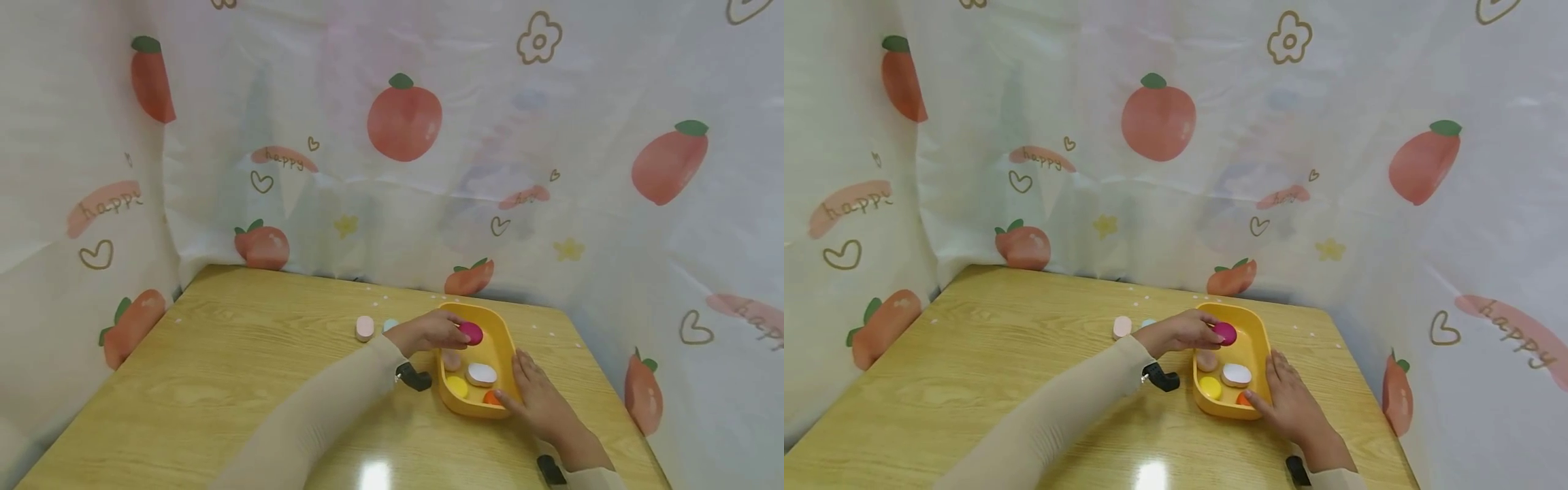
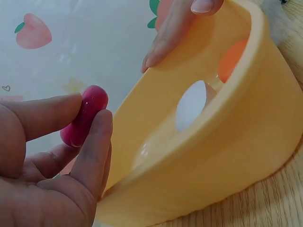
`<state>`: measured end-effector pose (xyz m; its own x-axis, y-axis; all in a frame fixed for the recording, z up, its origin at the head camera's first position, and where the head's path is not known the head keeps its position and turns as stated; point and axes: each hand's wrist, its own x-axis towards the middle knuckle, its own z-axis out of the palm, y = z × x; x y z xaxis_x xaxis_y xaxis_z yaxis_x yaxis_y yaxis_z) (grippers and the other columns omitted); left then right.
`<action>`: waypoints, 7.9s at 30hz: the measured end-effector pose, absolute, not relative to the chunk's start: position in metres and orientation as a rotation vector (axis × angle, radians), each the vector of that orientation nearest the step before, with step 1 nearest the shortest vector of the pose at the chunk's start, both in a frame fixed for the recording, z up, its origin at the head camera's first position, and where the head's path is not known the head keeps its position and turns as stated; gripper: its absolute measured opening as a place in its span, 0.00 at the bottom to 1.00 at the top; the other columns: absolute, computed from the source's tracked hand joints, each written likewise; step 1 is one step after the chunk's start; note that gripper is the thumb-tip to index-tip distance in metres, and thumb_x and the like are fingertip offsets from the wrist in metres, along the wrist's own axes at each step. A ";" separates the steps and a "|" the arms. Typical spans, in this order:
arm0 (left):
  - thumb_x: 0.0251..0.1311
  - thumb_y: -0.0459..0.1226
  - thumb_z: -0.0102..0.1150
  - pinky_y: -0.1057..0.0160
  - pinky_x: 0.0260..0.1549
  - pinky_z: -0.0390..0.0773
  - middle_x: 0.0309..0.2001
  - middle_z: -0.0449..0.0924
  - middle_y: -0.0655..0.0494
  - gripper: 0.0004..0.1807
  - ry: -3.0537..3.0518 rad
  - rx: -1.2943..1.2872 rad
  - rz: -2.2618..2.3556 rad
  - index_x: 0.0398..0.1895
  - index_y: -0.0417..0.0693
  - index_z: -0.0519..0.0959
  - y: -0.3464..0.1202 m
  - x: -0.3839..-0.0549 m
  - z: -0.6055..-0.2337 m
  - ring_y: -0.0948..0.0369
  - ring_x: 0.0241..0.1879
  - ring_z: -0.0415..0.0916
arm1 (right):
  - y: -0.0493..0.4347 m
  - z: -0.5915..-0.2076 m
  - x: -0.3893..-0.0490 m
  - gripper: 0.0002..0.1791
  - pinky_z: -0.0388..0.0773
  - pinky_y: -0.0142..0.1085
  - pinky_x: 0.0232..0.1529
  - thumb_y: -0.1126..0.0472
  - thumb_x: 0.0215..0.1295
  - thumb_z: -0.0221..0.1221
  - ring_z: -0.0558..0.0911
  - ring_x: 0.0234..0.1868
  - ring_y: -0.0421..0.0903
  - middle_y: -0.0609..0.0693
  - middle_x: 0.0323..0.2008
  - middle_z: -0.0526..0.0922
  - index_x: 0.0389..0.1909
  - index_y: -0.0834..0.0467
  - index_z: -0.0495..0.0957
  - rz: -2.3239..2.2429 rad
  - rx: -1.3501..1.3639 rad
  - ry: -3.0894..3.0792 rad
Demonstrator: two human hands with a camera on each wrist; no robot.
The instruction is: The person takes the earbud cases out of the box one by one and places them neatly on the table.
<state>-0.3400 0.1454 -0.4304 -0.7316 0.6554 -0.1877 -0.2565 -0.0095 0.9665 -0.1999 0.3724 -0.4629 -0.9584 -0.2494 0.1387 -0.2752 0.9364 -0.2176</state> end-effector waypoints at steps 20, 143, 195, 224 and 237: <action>0.61 0.21 0.58 0.54 0.50 0.78 0.47 0.77 0.42 0.24 1.619 0.435 1.849 0.61 0.27 0.68 0.089 -0.348 -0.419 0.51 0.47 0.80 | 0.371 -0.461 -0.200 0.47 0.50 0.61 0.67 0.40 0.71 0.51 0.47 0.72 0.66 0.70 0.73 0.47 0.70 0.76 0.51 0.353 0.399 -2.995; 0.58 0.24 0.61 0.59 0.43 0.81 0.53 0.75 0.37 0.24 2.260 0.297 1.454 0.59 0.27 0.71 -0.107 -0.387 -0.479 0.54 0.45 0.77 | 0.372 -0.465 -0.201 0.47 0.52 0.64 0.65 0.41 0.71 0.52 0.48 0.72 0.66 0.69 0.73 0.47 0.70 0.76 0.51 0.371 0.370 -2.985; 0.66 0.33 0.58 0.59 0.40 0.81 0.40 0.80 0.51 0.16 2.523 0.586 1.382 0.54 0.32 0.77 -0.071 -0.380 -0.447 0.58 0.39 0.79 | 0.373 -0.464 -0.199 0.46 0.50 0.64 0.65 0.41 0.71 0.51 0.46 0.72 0.67 0.70 0.73 0.46 0.70 0.76 0.50 0.419 0.380 -2.984; 0.67 0.35 0.59 0.60 0.38 0.82 0.41 0.80 0.53 0.14 2.234 0.769 1.435 0.53 0.40 0.79 0.013 -0.368 -0.435 0.55 0.39 0.80 | 0.372 -0.468 -0.196 0.47 0.50 0.62 0.67 0.39 0.71 0.51 0.47 0.72 0.66 0.69 0.73 0.46 0.70 0.75 0.50 0.388 0.352 -2.983; 0.65 0.35 0.60 0.60 0.36 0.83 0.39 0.81 0.53 0.13 2.185 0.833 1.450 0.50 0.40 0.80 0.045 -0.366 -0.428 0.54 0.38 0.80 | 0.373 -0.463 -0.198 0.47 0.50 0.62 0.67 0.39 0.71 0.51 0.46 0.73 0.65 0.68 0.74 0.44 0.71 0.74 0.49 0.397 0.345 -2.990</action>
<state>-0.3663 0.0453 -0.4276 -0.7485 0.6631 0.0050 0.2623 0.2893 0.9206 -0.1978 0.3732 -0.4631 -0.9688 -0.2092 0.1332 -0.2367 0.9402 -0.2449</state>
